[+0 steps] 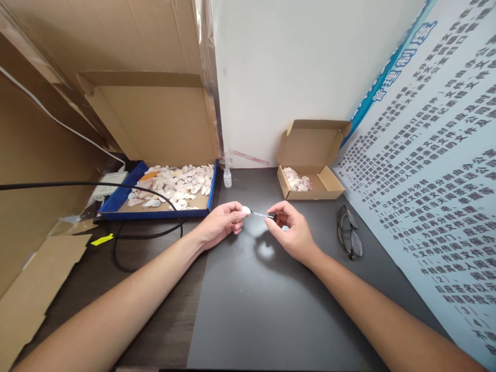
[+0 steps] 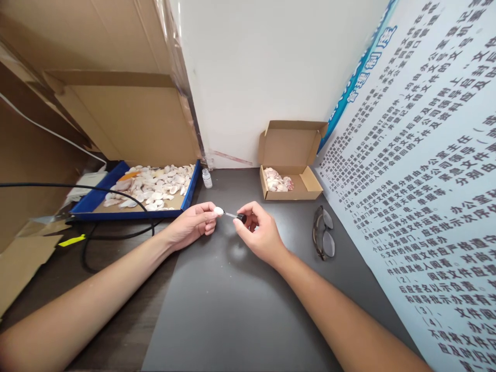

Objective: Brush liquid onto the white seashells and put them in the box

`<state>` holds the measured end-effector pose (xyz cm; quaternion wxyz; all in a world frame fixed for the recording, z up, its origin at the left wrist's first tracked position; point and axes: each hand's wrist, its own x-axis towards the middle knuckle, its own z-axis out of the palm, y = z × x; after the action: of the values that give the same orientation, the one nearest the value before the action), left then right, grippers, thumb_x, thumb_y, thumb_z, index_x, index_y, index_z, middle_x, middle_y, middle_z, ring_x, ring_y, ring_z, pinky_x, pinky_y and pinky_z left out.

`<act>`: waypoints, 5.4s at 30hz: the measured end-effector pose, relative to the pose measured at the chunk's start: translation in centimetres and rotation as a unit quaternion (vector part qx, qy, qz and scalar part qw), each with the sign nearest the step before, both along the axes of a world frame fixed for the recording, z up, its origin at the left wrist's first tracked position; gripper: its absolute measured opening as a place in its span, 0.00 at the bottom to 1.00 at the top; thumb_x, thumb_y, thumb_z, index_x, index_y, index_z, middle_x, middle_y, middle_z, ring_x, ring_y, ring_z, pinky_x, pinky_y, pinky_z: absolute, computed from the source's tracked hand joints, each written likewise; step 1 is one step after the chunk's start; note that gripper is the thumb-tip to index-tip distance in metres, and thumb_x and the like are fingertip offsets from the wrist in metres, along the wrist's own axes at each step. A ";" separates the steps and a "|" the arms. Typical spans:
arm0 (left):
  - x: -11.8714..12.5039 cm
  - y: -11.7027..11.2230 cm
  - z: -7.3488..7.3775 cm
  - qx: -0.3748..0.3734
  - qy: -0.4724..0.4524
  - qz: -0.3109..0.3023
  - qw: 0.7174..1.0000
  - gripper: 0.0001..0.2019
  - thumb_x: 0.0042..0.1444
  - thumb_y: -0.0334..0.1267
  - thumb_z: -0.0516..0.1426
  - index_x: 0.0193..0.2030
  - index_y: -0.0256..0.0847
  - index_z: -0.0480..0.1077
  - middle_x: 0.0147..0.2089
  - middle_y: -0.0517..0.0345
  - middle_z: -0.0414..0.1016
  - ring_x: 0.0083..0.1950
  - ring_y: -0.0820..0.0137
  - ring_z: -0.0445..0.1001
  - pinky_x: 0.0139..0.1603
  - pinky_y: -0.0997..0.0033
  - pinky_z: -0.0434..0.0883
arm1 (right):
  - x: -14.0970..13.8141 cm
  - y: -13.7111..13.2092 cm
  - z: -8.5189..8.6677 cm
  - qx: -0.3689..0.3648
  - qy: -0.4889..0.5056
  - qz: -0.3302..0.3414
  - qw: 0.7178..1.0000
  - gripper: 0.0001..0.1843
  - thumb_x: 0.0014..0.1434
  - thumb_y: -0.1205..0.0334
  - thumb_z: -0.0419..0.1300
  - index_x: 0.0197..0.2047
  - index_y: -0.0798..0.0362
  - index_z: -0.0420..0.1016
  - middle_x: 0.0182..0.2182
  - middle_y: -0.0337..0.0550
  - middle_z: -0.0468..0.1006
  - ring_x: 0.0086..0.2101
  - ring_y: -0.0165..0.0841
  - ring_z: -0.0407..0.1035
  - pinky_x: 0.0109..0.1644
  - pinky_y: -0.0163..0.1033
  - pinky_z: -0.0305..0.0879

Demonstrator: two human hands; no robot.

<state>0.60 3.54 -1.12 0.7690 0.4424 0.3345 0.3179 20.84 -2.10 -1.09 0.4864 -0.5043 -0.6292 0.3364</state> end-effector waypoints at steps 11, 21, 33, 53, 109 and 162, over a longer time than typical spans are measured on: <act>0.0 0.0 -0.1 0.000 -0.004 0.001 1.000 0.15 0.51 0.41 0.68 0.34 0.36 0.67 0.25 0.66 0.63 0.24 0.82 0.61 0.27 0.79 0.59 | -0.1 -0.4 0.1 -0.005 0.001 -0.006 1.000 0.12 0.59 0.55 0.61 0.41 0.54 0.69 0.22 0.34 0.66 0.23 0.27 0.64 0.29 0.34 0.63; -0.1 0.0 0.0 0.003 0.009 -0.009 1.000 0.16 0.51 0.42 0.68 0.34 0.36 0.67 0.26 0.65 0.64 0.25 0.82 0.60 0.28 0.78 0.59 | 0.0 -0.2 0.1 -0.013 0.028 -0.012 0.999 0.13 0.58 0.54 0.61 0.41 0.53 0.67 0.22 0.33 0.65 0.22 0.27 0.62 0.28 0.35 0.64; 0.1 -0.1 0.4 -0.007 -0.002 -0.003 1.000 0.16 0.50 0.43 0.68 0.35 0.36 0.68 0.25 0.66 0.63 0.24 0.81 0.61 0.27 0.77 0.60 | 0.0 0.0 0.1 -0.025 0.013 -0.027 0.999 0.14 0.58 0.52 0.61 0.41 0.54 0.68 0.23 0.34 0.67 0.23 0.27 0.63 0.28 0.34 0.64; 0.0 -0.1 0.2 0.001 -0.008 0.006 1.000 0.14 0.49 0.39 0.67 0.38 0.36 0.70 0.29 0.65 0.63 0.26 0.82 0.60 0.29 0.77 0.60 | 0.1 0.1 0.2 -0.041 -0.002 -0.028 0.999 0.14 0.57 0.53 0.60 0.41 0.53 0.69 0.23 0.35 0.68 0.22 0.27 0.63 0.27 0.34 0.62; 0.0 -0.1 -0.1 0.013 -0.008 -0.010 1.000 0.13 0.52 0.39 0.66 0.38 0.36 0.69 0.28 0.66 0.63 0.26 0.81 0.62 0.28 0.77 0.65 | 0.1 0.2 0.2 -0.033 0.001 -0.030 0.999 0.13 0.56 0.54 0.60 0.39 0.54 0.68 0.22 0.33 0.62 0.22 0.25 0.58 0.27 0.33 0.58; 0.1 -0.1 0.1 0.015 0.011 -0.006 1.000 0.16 0.49 0.42 0.68 0.38 0.36 0.70 0.28 0.65 0.64 0.26 0.80 0.61 0.29 0.76 0.61 | 0.1 0.0 0.0 -0.027 0.029 0.015 0.999 0.14 0.59 0.52 0.61 0.40 0.54 0.69 0.22 0.33 0.63 0.23 0.27 0.62 0.29 0.35 0.62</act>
<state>0.68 3.41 -0.98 0.7606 0.4594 0.3353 0.3130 20.98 -2.06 -1.06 0.4854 -0.4982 -0.6128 0.3752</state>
